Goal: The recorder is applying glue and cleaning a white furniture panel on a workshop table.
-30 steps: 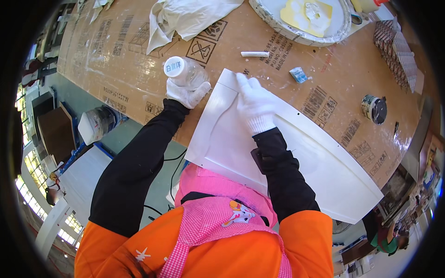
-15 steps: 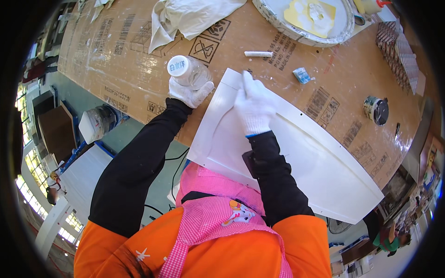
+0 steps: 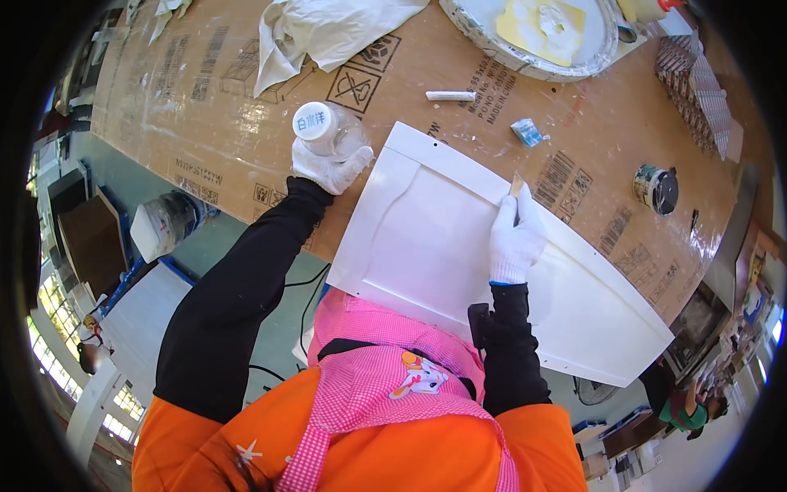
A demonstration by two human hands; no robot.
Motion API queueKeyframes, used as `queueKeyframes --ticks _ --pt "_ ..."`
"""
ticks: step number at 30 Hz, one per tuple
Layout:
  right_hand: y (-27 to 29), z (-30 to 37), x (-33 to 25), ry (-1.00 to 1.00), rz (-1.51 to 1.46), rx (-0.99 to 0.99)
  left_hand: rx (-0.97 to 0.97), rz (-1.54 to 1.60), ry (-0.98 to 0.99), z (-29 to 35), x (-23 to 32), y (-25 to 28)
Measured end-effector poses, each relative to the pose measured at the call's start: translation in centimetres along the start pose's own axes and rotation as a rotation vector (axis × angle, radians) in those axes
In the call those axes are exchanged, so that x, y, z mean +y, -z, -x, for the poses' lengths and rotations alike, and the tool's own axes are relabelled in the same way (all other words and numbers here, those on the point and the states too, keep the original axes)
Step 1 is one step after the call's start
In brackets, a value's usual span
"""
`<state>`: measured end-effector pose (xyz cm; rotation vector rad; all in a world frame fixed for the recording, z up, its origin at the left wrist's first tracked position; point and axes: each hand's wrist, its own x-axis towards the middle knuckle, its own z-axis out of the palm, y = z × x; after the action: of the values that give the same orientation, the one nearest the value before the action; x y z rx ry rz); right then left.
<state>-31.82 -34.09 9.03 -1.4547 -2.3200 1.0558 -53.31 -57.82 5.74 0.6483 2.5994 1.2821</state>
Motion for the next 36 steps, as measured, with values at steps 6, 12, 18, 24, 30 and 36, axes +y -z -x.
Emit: queueKeyframes --ticks 6,12,18,24,30,36 --pt "-6.8 1.7 -8.6 0.373 0.35 -0.136 -0.027 0.052 0.031 -0.2 0.8 0.1" --pt "-10.7 0.9 -11.5 0.665 0.315 -0.163 -0.029 -0.004 0.035 -0.5 1.1 0.0" --pt "-7.4 -1.0 -9.4 0.806 0.321 -0.278 0.002 -0.011 -0.032 -0.5 1.4 0.1" --pt "-6.0 -2.2 -8.0 0.909 0.255 -0.453 0.005 0.082 -0.007 -0.3 1.0 0.2" --pt "-6.7 -2.7 -7.9 1.134 0.237 -0.383 0.038 -0.013 -0.075 -0.6 1.5 0.3" --pt "-7.2 -2.8 -7.8 1.159 0.152 -0.326 0.03 -0.022 -0.057 -0.4 1.6 0.4"
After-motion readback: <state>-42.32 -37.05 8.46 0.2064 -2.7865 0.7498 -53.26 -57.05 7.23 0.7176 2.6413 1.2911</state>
